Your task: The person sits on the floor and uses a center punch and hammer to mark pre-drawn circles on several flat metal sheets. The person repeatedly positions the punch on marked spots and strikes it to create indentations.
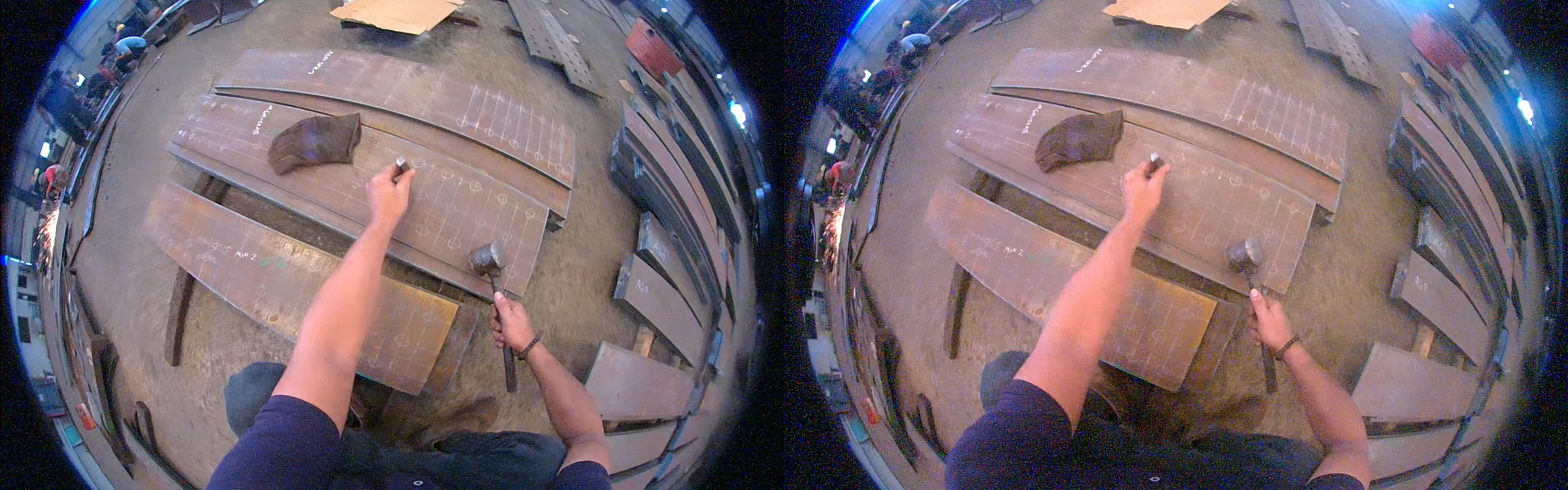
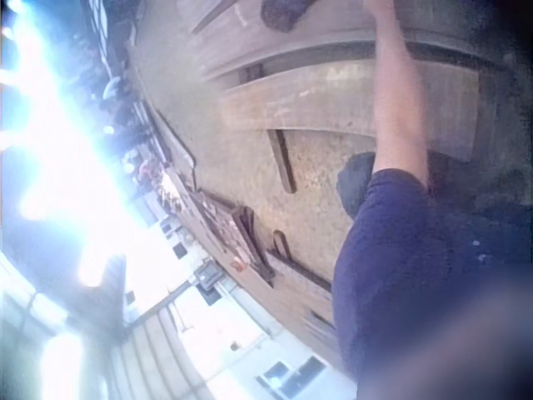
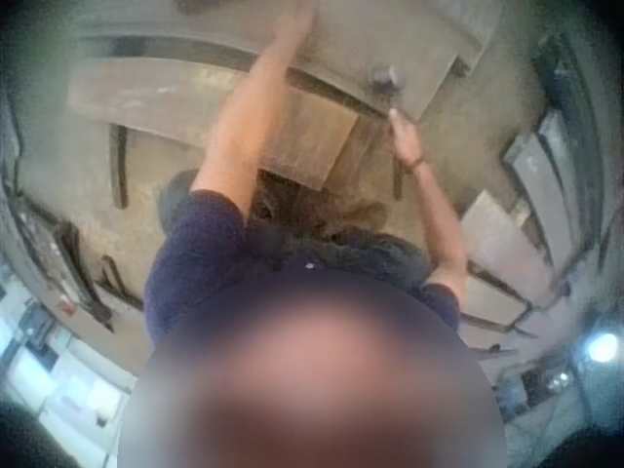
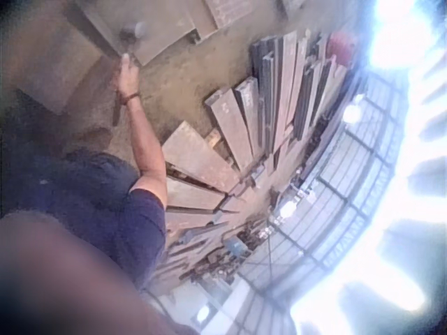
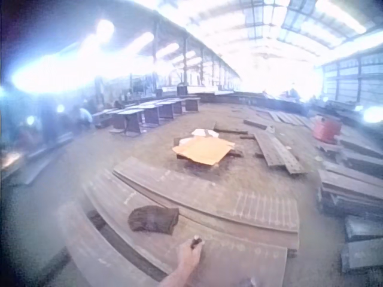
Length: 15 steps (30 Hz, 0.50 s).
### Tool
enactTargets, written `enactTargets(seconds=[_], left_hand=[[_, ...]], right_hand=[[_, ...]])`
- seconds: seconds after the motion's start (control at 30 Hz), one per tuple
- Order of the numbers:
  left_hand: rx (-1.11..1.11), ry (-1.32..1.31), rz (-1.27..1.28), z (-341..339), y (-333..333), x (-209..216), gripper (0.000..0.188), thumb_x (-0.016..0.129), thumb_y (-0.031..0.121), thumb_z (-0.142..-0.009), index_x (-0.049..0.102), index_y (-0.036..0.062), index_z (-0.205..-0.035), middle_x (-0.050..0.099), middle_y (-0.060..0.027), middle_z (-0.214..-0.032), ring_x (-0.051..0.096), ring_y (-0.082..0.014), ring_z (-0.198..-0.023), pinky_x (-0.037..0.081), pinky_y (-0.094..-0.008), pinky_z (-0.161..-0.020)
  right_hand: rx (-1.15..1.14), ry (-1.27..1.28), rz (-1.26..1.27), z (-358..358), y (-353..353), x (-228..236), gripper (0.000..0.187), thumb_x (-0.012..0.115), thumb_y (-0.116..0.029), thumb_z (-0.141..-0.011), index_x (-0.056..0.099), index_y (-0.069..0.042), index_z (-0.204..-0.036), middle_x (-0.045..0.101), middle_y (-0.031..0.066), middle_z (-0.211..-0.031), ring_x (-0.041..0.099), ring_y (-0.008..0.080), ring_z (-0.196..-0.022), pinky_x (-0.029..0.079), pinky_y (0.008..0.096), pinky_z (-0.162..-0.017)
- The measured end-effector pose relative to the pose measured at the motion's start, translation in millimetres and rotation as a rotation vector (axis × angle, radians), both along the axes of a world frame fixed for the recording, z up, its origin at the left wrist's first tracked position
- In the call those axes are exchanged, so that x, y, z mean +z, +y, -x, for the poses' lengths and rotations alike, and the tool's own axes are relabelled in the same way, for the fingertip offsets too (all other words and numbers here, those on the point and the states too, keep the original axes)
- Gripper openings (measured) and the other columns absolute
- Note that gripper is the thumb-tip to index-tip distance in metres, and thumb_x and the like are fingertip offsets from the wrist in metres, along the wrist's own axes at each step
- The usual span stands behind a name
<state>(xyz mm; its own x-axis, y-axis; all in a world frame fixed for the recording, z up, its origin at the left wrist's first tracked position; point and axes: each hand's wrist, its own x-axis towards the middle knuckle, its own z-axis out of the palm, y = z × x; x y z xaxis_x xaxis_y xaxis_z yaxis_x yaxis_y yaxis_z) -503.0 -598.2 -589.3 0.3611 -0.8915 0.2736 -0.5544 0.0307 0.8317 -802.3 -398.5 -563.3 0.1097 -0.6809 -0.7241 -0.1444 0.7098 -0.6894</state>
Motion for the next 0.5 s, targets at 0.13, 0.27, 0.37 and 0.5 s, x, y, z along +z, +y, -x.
enactTargets(seconds=[0.13, 0.27, 0.37, 0.5], left_hand=[[-0.156, 0.023, -0.108, -18.0, -47.4, 26.9, 0.032, 0.073, 0.029, -0.08, 0.071, 0.0001, -0.093, 0.069, -0.0121, -0.073, 0.064, -0.0169, -0.063, 0.049, -0.0338, -0.063], [-0.093, 0.34, -0.084, -27.7, -71.3, 45.2, 0.028, 0.073, 0.027, -0.079, 0.072, 0.0012, -0.091, 0.071, -0.0142, -0.081, 0.066, -0.0245, -0.073, 0.05, -0.0371, -0.07], [-0.099, 0.454, -0.092, -30.5, -77.3, 49.7, 0.027, 0.074, 0.024, -0.077, 0.072, 0.0013, -0.091, 0.071, -0.0133, -0.08, 0.065, -0.0209, -0.072, 0.049, -0.0346, -0.068], [-0.16, 0.713, 0.068, -21.9, -89.4, 63.8, 0.026, 0.075, 0.024, -0.077, 0.072, 0.0028, -0.092, 0.07, -0.0115, -0.075, 0.063, -0.0185, -0.067, 0.048, -0.0334, -0.066]], right_hand=[[0.07, 0.054, -0.004, -0.9, -2.4, 7.8, 0.051, 0.044, -0.056, -0.097, 0.047, -0.009, -0.078, 0.043, 0.0001, -0.057, 0.041, 0.0116, -0.041, 0.035, 0.0301, -0.037], [0.149, 0.249, -0.055, -7.3, -14.8, 33.8, 0.053, 0.043, -0.057, -0.096, 0.048, -0.008, -0.077, 0.045, 0.001, -0.058, 0.044, 0.0129, -0.042, 0.037, 0.0312, -0.038], [0.289, 0.455, -0.103, -15.6, -29.1, 58.1, 0.056, 0.043, -0.058, -0.096, 0.048, -0.007, -0.074, 0.048, 0.0028, -0.057, 0.048, 0.0145, -0.043, 0.04, 0.0323, -0.039], [0.444, 0.683, -0.117, -31.4, -48.7, 83.2, 0.064, 0.042, -0.061, -0.095, 0.05, -0.003, -0.07, 0.051, 0.0053, -0.055, 0.053, 0.0172, -0.043, 0.044, 0.0347, -0.041]])
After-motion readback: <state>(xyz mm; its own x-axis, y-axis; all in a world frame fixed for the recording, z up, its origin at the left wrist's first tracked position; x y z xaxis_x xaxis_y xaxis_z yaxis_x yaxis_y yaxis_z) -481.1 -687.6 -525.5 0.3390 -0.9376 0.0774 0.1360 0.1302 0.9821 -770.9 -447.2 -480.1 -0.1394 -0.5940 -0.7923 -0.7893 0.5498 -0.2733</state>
